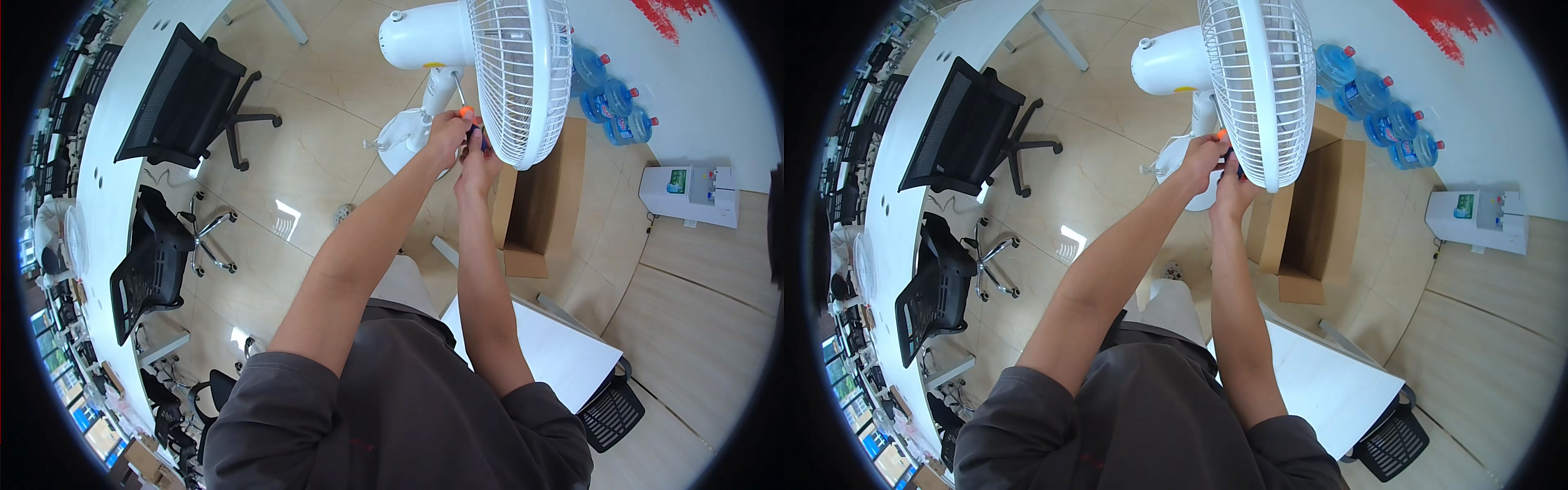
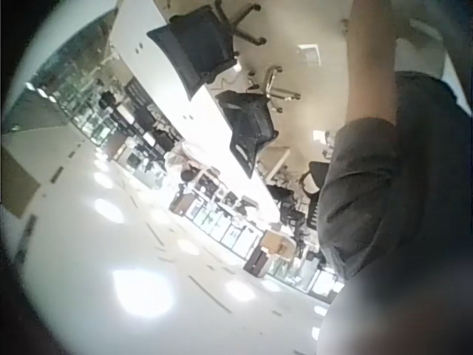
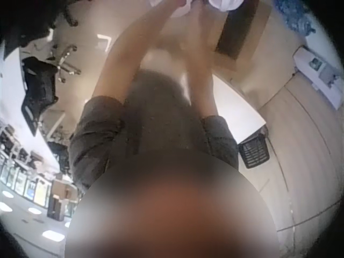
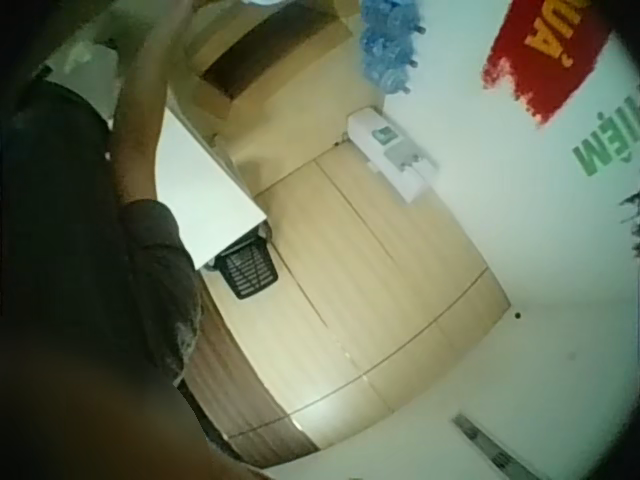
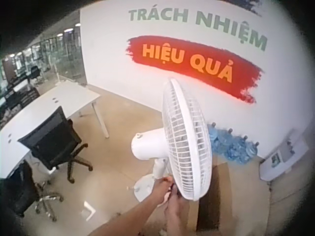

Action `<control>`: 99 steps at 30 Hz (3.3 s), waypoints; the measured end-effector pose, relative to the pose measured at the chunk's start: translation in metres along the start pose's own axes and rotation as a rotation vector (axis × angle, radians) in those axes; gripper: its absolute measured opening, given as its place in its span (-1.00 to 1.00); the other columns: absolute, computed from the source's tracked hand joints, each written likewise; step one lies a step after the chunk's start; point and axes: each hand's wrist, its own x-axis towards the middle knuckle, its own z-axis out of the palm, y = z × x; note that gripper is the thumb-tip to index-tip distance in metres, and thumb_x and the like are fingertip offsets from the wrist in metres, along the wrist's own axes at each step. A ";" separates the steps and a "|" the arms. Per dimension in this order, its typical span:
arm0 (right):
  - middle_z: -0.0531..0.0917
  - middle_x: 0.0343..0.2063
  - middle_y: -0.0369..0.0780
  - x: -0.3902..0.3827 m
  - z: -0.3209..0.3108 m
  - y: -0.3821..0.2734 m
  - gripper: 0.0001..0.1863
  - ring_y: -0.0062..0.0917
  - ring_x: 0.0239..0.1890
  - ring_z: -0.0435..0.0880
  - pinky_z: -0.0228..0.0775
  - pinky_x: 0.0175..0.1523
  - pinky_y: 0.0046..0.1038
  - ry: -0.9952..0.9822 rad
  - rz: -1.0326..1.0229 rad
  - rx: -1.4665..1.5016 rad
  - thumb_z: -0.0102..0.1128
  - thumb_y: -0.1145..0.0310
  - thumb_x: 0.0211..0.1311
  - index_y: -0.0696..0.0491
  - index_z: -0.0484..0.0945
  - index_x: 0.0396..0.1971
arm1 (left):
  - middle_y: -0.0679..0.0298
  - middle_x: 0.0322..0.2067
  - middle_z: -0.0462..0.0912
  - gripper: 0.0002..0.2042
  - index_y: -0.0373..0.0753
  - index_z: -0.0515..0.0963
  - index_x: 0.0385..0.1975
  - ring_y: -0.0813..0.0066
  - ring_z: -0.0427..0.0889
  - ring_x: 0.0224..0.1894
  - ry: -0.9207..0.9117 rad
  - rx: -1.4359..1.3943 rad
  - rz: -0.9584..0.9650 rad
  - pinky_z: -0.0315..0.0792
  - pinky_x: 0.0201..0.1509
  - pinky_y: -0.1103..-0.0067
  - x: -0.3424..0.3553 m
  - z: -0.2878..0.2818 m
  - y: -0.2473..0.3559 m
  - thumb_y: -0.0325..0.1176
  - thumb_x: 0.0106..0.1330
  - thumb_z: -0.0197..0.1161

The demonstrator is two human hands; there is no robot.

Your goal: The person is using a screwdriver to disassemble or repair a white standing fan.

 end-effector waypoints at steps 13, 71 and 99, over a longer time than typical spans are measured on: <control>0.51 -0.43 -0.30 -0.019 0.002 -0.023 -0.82 -0.74 -0.53 0.44 0.16 -0.53 -0.69 0.059 0.142 0.204 0.10 0.33 0.29 0.08 0.43 -0.20 | 0.17 -0.43 0.57 -0.79 -0.49 0.46 -0.21 0.40 0.53 -0.43 -0.016 -0.126 -0.075 0.45 -0.35 0.48 0.010 0.005 0.002 -0.47 0.26 0.19; 0.48 -0.43 -0.32 -0.018 0.006 -0.011 -0.77 -0.73 -0.61 0.35 0.20 -0.56 -0.66 0.060 0.063 0.282 0.04 0.19 0.34 0.01 0.34 -0.17 | 0.19 -0.48 0.57 -0.74 -0.39 0.48 -0.37 0.50 0.54 -0.42 -0.032 -0.089 -0.072 0.45 -0.38 0.55 0.010 -0.003 -0.011 -0.28 0.22 0.30; 0.49 -0.44 -0.28 -0.009 -0.017 -0.024 -0.83 -0.64 -0.56 0.44 0.24 -0.55 -0.60 -0.024 0.305 0.113 0.09 0.35 0.28 0.04 0.35 -0.20 | 0.24 -0.44 0.57 -0.81 -0.39 0.53 -0.37 0.49 0.46 -0.43 0.053 -0.058 0.003 0.37 -0.40 0.54 0.015 0.001 -0.022 -0.35 0.24 0.24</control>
